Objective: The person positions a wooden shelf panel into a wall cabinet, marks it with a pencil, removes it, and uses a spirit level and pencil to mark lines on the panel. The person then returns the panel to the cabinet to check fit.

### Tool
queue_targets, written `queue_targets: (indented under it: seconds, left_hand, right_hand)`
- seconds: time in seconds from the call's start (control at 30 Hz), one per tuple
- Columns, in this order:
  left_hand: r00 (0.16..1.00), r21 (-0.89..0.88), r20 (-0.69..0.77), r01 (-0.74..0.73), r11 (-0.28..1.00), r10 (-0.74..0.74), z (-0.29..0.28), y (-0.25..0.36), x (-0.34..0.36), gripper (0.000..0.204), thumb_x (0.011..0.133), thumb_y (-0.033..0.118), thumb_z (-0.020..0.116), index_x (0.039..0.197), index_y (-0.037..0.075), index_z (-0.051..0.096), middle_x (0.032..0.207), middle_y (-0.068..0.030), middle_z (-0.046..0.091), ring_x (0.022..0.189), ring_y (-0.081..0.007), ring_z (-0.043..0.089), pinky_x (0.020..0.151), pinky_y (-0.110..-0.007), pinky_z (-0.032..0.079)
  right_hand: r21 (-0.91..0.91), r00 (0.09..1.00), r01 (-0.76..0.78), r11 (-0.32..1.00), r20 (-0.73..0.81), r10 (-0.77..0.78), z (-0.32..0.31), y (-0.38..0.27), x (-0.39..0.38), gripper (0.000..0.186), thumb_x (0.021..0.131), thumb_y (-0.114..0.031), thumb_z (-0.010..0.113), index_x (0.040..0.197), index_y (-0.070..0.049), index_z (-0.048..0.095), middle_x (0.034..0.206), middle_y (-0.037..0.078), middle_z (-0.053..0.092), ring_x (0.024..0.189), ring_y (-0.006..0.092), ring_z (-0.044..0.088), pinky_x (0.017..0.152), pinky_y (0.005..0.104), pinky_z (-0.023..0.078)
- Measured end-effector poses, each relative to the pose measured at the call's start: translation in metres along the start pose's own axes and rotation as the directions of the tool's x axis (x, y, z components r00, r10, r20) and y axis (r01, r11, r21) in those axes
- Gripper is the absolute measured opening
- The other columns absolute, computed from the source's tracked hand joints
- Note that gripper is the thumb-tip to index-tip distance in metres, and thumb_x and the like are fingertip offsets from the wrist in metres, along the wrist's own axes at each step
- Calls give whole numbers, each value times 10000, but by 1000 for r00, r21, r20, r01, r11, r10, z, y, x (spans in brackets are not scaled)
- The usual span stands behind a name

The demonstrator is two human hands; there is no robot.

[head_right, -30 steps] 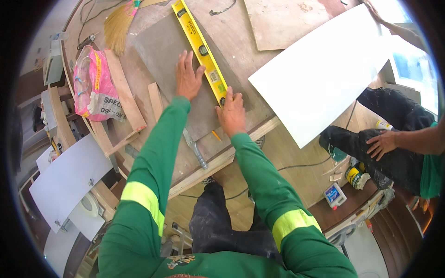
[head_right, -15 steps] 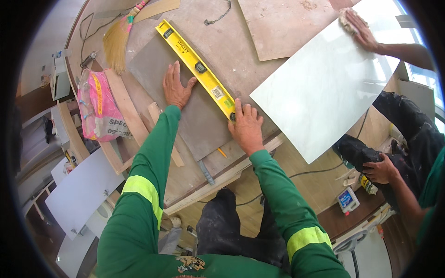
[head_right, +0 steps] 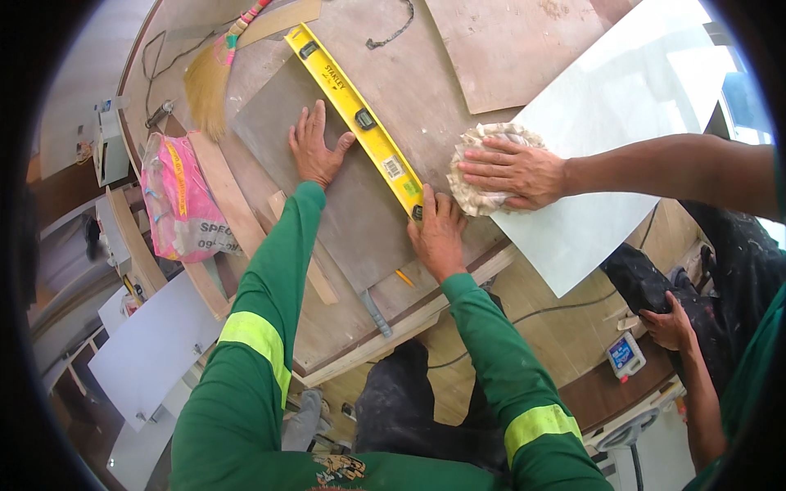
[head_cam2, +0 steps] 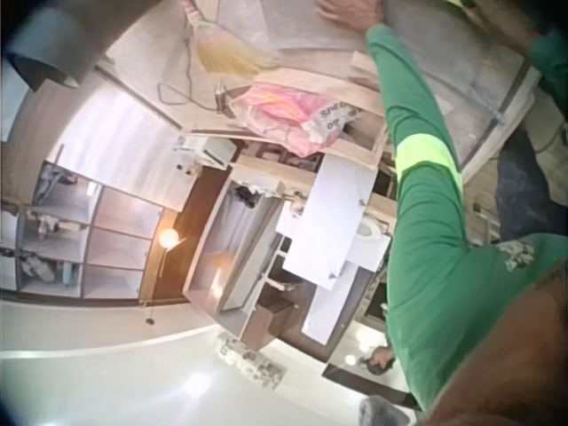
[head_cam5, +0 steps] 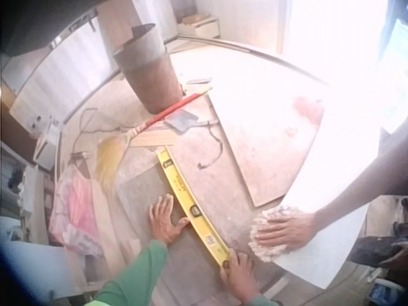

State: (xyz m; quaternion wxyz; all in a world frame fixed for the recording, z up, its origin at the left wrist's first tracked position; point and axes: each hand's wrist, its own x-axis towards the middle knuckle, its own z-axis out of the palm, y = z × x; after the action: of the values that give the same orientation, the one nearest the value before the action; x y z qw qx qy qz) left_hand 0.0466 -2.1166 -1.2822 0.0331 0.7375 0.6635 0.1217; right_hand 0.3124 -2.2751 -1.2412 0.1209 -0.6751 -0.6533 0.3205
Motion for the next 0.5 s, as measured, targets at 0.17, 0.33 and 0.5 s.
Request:
queue_targets:
  seconds: [0.17, 0.33, 0.5]
  left_hand:
    - [1000, -64, -18, 18, 998, -19, -1, -3, 2, 1081, 851, 832, 570, 1635, 128, 328, 1658, -146, 373, 1556, -334, 299, 1246, -626, 123]
    - [998, -211, -20, 57, 976, -63, -1, -6, 0, 1130, 803, 854, 605, 1630, 136, 326, 1639, -156, 391, 1560, -354, 280, 1254, -637, 82]
    - [998, -189, 3, 56, 980, -56, -5, -2, 3, 1140, 795, 807, 665, 1632, 116, 317, 1647, -143, 395, 1557, -351, 289, 1254, -629, 82]
  right_hand:
    - [4, 999, -33, 999, 25, 32, 0, -6, 0, 793, 875, -211, 774, 1558, -86, 391, 1326, 155, 465, 1232, 367, 464, 1027, 567, 400]
    - [-23, 999, 3, 1000, 54, -2, -2, -3, -2, 803, 864, -204, 782, 1558, -85, 395, 1322, 152, 466, 1222, 359, 466, 1011, 558, 405]
    - [-33, 999, 45, 998, 23, -45, 0, -1, -3, 827, 856, -232, 781, 1564, -78, 383, 1320, 153, 473, 1196, 366, 478, 971, 573, 420]
